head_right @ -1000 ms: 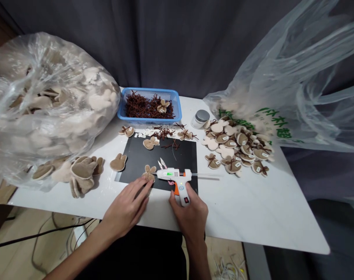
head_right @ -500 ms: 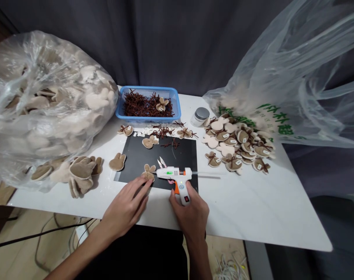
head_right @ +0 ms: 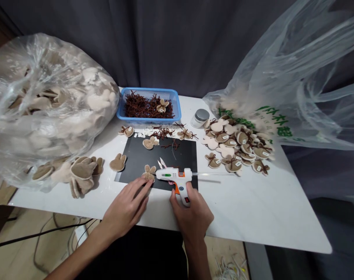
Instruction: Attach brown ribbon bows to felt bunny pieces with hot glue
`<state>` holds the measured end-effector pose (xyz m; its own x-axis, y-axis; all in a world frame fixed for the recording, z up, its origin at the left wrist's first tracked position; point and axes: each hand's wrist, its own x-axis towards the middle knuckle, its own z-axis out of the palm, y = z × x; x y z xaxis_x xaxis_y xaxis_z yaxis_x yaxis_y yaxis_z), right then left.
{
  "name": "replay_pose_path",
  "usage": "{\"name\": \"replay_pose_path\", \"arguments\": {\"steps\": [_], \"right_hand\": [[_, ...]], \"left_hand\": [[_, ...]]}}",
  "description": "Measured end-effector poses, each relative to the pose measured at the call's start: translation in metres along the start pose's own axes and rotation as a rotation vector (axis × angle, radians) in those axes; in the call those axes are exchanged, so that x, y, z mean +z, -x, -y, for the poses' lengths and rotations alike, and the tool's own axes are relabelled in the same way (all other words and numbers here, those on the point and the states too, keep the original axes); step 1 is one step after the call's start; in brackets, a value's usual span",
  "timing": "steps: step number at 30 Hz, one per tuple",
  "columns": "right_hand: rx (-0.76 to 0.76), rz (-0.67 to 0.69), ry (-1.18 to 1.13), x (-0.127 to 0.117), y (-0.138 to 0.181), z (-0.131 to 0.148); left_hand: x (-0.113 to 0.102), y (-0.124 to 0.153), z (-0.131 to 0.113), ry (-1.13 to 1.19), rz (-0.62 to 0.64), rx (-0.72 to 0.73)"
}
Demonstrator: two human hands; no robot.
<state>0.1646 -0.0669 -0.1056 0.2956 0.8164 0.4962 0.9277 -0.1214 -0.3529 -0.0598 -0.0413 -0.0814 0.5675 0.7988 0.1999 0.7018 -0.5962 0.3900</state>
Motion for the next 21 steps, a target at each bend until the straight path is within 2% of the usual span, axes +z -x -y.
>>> {"name": "replay_pose_path", "arguments": {"steps": [10, 21], "right_hand": [[-0.208, -0.022, 0.091, -0.014, -0.021, 0.004], [-0.243, -0.047, 0.080, -0.016, -0.025, 0.003]], "left_hand": [[-0.004, -0.003, -0.002, -0.032, -0.013, 0.010], [0.000, 0.000, -0.001, -0.026, -0.016, 0.008]]}}
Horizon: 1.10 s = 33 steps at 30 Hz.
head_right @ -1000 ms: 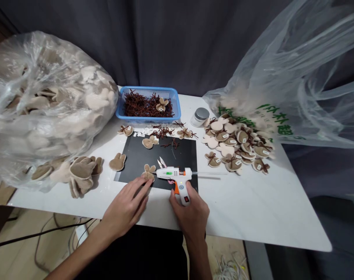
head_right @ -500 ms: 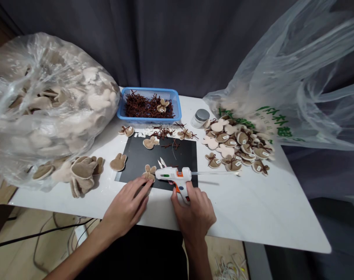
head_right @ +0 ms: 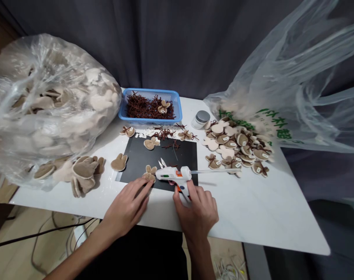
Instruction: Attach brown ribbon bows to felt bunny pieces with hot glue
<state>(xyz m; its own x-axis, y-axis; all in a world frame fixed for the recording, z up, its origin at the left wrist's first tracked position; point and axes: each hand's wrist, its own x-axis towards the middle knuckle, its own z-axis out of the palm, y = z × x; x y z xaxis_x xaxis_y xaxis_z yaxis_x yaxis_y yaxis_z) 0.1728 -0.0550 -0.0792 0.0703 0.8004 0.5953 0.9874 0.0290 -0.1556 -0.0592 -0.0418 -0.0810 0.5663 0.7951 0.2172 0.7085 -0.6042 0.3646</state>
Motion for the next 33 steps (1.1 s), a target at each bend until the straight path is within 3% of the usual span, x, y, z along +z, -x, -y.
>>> {"name": "replay_pose_path", "arguments": {"steps": [3, 6, 8, 12, 14, 19, 26, 33], "right_hand": [[-0.007, -0.043, -0.010, 0.001, 0.002, 0.000], [0.082, -0.085, -0.120, 0.002, 0.005, 0.000], [0.242, -0.092, -0.250, 0.003, 0.006, -0.002], [0.714, -0.018, -0.414, 0.004, 0.005, -0.012], [0.839, 0.019, -0.431, 0.004, 0.003, -0.020], [0.825, 0.097, -0.403, 0.009, 0.005, -0.040], [0.555, 0.039, -0.196, 0.020, 0.017, -0.046], [0.761, 0.108, -0.315, 0.008, 0.018, -0.037]], "left_hand": [[0.000, 0.000, 0.000, 0.017, -0.002, -0.006], [-0.002, -0.001, 0.001, 0.027, 0.004, -0.003], [-0.003, -0.001, 0.001, 0.017, 0.004, 0.006], [-0.002, -0.001, 0.001, 0.013, -0.014, 0.004], [-0.002, -0.001, 0.002, 0.015, -0.032, 0.003], [0.001, 0.001, 0.009, -0.033, -0.097, 0.050], [0.014, 0.004, 0.017, -0.121, -0.175, 0.071], [0.012, 0.002, 0.013, -0.071, -0.127, 0.072]]}}
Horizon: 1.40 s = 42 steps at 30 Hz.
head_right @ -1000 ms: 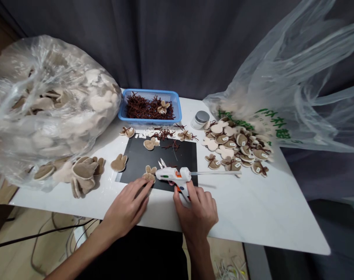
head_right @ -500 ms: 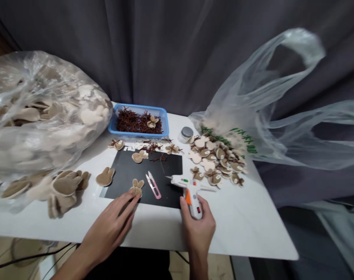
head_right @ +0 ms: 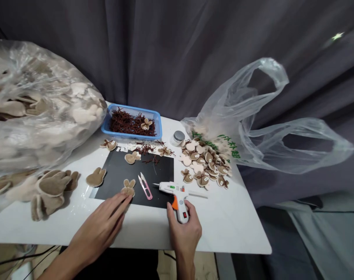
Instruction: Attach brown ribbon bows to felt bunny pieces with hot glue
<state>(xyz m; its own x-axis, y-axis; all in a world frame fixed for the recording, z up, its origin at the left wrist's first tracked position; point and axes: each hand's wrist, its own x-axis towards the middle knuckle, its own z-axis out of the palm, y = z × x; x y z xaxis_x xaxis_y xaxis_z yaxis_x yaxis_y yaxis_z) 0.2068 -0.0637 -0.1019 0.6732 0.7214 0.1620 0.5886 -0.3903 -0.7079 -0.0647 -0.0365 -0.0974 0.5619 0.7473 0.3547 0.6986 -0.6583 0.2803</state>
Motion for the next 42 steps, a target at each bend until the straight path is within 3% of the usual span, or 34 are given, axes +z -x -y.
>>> {"name": "replay_pose_path", "arguments": {"steps": [4, 9, 13, 42], "right_hand": [[0.080, 0.082, -0.029, -0.001, 0.012, 0.017], [-0.015, 0.167, 0.001, 0.007, 0.028, 0.030], [-0.034, 0.171, 0.033, 0.009, 0.033, 0.030], [-0.080, 0.134, 0.176, 0.007, 0.035, 0.023]], "left_hand": [[0.000, 0.000, -0.002, 0.059, 0.017, 0.000], [0.000, 0.001, -0.005, 0.128, 0.003, -0.033], [-0.003, 0.000, -0.008, 0.154, -0.008, -0.100], [-0.011, -0.005, -0.012, 0.130, 0.064, -0.089]]}}
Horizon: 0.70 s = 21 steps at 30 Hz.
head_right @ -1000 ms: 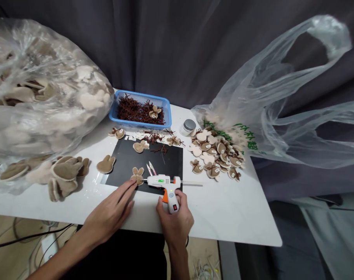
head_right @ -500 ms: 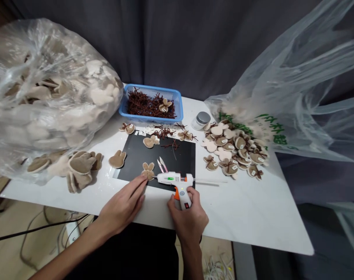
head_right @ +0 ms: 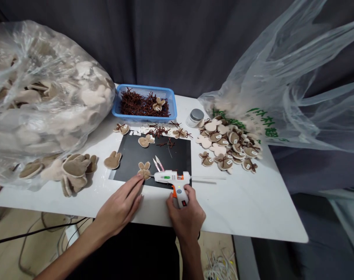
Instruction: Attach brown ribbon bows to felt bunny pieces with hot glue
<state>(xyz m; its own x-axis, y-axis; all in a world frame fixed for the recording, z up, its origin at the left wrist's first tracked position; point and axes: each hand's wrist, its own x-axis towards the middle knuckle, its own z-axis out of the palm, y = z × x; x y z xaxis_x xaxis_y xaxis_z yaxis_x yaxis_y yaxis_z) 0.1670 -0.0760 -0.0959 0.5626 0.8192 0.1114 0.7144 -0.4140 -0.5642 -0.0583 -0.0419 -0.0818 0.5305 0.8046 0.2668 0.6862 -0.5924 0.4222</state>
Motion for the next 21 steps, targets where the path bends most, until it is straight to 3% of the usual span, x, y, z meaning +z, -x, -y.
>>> {"name": "replay_pose_path", "arguments": {"steps": [21], "right_hand": [[0.050, 0.047, 0.005, -0.0004, -0.0008, -0.0025]], "left_hand": [[0.0039, 0.0007, 0.0017, -0.048, -0.013, 0.010]]}}
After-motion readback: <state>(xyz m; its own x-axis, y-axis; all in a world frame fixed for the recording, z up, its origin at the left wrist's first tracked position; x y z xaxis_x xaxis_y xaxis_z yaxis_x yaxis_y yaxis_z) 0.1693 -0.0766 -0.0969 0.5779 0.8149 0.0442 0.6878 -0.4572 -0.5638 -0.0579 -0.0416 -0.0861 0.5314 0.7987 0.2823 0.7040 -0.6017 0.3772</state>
